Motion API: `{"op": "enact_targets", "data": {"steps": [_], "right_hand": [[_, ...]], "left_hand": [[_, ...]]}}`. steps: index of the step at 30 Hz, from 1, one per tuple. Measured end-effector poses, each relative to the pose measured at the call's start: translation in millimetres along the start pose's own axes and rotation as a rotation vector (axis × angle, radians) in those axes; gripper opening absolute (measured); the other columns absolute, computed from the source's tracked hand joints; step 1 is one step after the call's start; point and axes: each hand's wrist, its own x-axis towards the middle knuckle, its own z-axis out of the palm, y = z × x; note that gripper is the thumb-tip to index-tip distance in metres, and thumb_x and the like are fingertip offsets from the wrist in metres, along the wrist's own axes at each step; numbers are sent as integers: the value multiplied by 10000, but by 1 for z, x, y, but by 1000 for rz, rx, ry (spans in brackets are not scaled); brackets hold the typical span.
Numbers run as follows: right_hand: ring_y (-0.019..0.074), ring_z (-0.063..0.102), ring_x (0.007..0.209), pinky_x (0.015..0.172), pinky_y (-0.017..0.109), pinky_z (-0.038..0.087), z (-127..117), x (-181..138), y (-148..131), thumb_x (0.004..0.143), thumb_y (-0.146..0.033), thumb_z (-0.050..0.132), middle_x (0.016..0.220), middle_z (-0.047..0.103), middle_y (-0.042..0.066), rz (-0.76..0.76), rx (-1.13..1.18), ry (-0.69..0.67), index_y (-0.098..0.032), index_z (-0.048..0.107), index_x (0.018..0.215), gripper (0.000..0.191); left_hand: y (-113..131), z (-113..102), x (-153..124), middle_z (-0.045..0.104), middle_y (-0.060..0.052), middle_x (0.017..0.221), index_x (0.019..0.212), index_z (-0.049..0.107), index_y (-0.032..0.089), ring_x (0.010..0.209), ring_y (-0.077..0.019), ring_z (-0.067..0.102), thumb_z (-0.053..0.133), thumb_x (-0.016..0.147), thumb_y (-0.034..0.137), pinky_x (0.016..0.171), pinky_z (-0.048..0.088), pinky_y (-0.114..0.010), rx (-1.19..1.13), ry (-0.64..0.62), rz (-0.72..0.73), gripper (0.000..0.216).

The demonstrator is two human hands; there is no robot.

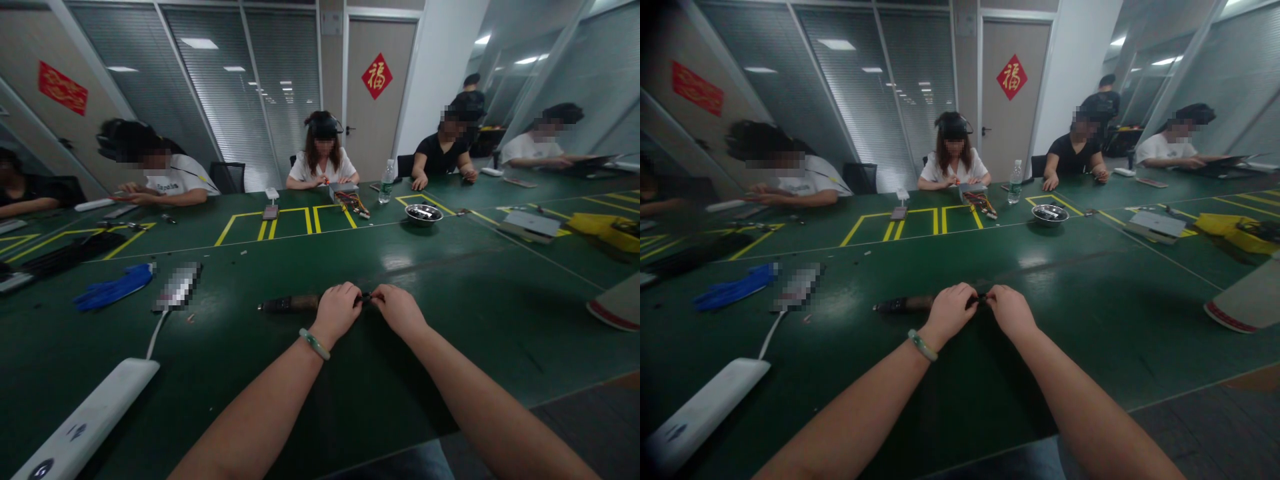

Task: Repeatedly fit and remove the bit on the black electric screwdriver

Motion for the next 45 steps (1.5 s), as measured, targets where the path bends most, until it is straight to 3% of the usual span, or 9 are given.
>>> {"op": "enact_targets", "data": {"steps": [5,20,26,29,33,37,45], "right_hand": [[156,619,901,801,251,420,1,2,0,885,-225,565,988,684,27,-69,48,33,-211,654,938,105],[158,607,917,830,263,430,9,3,-3,903,-212,522,1010,675,33,-93,90,24,-206,655,962,145],[173,591,997,898,271,410,13,9,-5,935,-184,454,1124,644,66,-128,2,-5,-206,614,1204,314],[169,593,901,845,269,411,12,10,-6,964,-211,403,1016,641,61,-177,-115,-44,-232,646,1147,306],[183,586,871,820,279,412,11,10,-9,964,-195,380,980,621,84,-166,-188,-40,-186,653,1036,282],[199,584,916,860,297,408,12,9,-15,931,-125,399,1030,602,101,-152,-234,-20,-162,614,1043,245],[180,596,907,783,263,426,12,17,-15,939,-155,415,1063,591,86,-110,-285,-5,-194,599,1015,203]], "left_hand": [[-1,0,0,600,-14,997,976,576,214,912,-179,581,585,886,253,796,461,-315,1,6,12,99],[-1,-1,0,601,-19,1003,988,573,213,927,-177,584,563,906,252,820,465,-319,-18,-23,12,91],[-2,1,1,605,-23,986,969,569,207,905,-182,590,557,900,227,829,468,-328,1,-25,21,73],[-2,1,1,612,-23,998,984,563,210,906,-184,598,557,893,216,824,477,-330,-3,-21,22,91],[1,-3,-2,629,-40,1079,1089,544,213,1024,-204,597,589,869,225,957,453,-384,-34,20,21,225],[4,-13,-9,600,-51,1233,1188,512,215,1236,-206,509,557,876,202,1133,315,-453,-83,108,107,316],[6,-27,-19,602,-20,1261,1219,534,245,1271,-153,490,463,908,147,1176,271,-434,-143,99,220,333]]}}
